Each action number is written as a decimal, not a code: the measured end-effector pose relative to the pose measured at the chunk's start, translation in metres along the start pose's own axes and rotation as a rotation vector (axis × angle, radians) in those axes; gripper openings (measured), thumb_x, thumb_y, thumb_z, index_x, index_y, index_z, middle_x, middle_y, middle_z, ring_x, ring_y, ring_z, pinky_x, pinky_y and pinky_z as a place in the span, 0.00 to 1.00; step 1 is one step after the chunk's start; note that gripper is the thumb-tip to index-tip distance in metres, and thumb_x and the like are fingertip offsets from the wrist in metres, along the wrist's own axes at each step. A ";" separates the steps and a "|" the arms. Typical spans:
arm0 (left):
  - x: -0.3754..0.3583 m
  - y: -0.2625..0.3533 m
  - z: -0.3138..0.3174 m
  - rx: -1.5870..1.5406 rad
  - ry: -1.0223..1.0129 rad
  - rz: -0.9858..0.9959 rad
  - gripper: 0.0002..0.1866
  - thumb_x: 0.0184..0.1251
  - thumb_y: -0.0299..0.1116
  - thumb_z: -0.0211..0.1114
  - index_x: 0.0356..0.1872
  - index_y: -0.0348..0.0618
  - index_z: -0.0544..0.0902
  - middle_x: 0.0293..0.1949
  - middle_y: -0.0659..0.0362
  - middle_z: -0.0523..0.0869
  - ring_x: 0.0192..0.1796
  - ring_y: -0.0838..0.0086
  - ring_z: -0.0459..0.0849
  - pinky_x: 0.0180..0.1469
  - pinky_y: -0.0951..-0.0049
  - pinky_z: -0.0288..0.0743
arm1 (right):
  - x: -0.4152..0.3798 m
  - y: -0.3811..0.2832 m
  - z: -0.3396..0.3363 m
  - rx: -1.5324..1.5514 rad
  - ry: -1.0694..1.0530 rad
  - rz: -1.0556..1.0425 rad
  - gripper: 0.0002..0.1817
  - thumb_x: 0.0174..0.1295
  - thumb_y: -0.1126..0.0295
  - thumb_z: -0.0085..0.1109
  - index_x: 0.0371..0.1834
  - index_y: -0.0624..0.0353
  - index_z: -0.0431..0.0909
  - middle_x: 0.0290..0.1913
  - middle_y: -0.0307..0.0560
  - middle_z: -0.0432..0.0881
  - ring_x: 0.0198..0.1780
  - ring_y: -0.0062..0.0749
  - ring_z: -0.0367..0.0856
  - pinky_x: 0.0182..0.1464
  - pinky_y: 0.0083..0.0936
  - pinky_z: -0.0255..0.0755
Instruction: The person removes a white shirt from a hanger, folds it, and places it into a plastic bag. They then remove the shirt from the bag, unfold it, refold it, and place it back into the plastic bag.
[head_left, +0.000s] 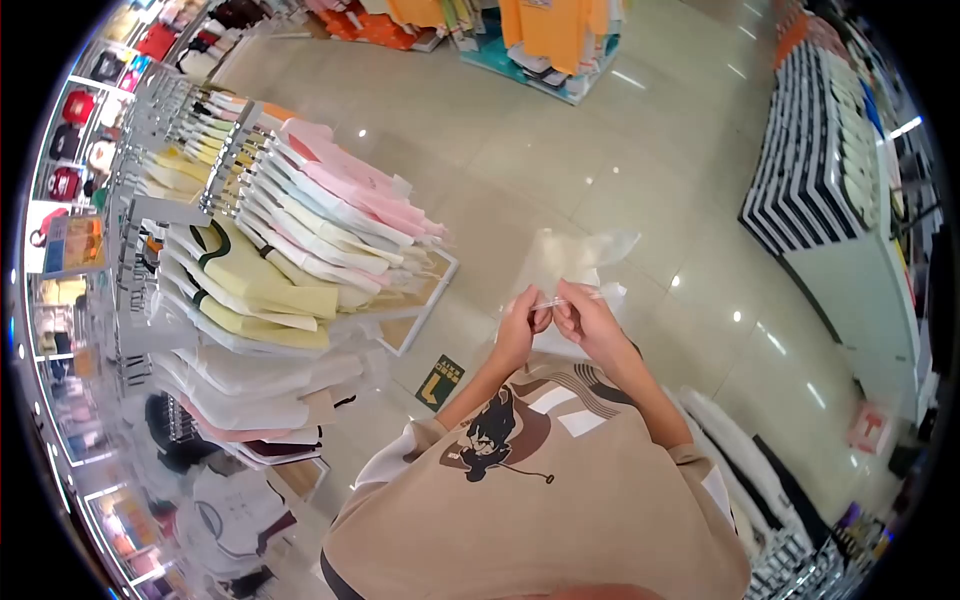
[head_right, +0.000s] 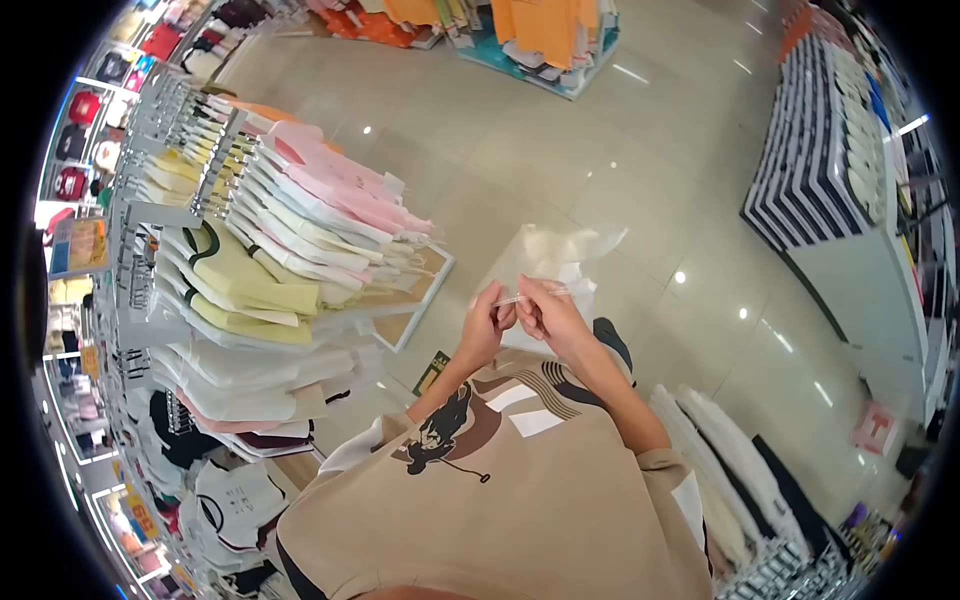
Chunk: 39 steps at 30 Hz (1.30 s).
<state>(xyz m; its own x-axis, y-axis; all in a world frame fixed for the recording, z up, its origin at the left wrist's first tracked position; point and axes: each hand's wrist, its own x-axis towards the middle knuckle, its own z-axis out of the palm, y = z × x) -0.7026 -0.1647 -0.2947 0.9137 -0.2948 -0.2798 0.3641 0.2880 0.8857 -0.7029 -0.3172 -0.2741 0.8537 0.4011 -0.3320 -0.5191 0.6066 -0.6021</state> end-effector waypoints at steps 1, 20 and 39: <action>0.011 0.005 0.000 0.023 0.037 0.022 0.24 0.74 0.45 0.42 0.16 0.45 0.63 0.15 0.66 0.62 0.19 0.81 0.57 0.23 0.77 0.48 | 0.011 -0.009 -0.001 -0.012 -0.007 0.040 0.22 0.69 0.56 0.49 0.18 0.54 0.64 0.14 0.37 0.65 0.13 0.19 0.58 0.15 0.17 0.51; 0.272 0.109 0.019 -0.744 -0.182 -0.075 0.31 0.74 0.56 0.37 0.12 0.50 0.64 0.08 0.66 0.62 0.11 0.79 0.57 0.19 0.79 0.52 | 0.260 -0.235 -0.050 -0.119 -0.421 0.242 0.19 0.67 0.61 0.51 0.19 0.56 0.66 0.15 0.37 0.68 0.09 0.16 0.56 0.12 0.16 0.47; 0.469 0.220 -0.060 -0.386 0.486 0.216 0.19 0.75 0.44 0.43 0.23 0.46 0.67 0.17 0.66 0.65 0.20 0.82 0.57 0.23 0.79 0.50 | 0.490 -0.324 0.001 -0.264 -0.357 0.199 0.17 0.71 0.61 0.46 0.24 0.58 0.70 0.21 0.40 0.73 0.18 0.19 0.64 0.21 0.15 0.57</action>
<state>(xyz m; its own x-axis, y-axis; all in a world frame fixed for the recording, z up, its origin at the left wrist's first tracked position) -0.1825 -0.1849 -0.2530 0.9183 0.2252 -0.3256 0.1192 0.6271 0.7697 -0.1168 -0.3172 -0.2411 0.6482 0.7298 -0.2174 -0.6036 0.3184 -0.7310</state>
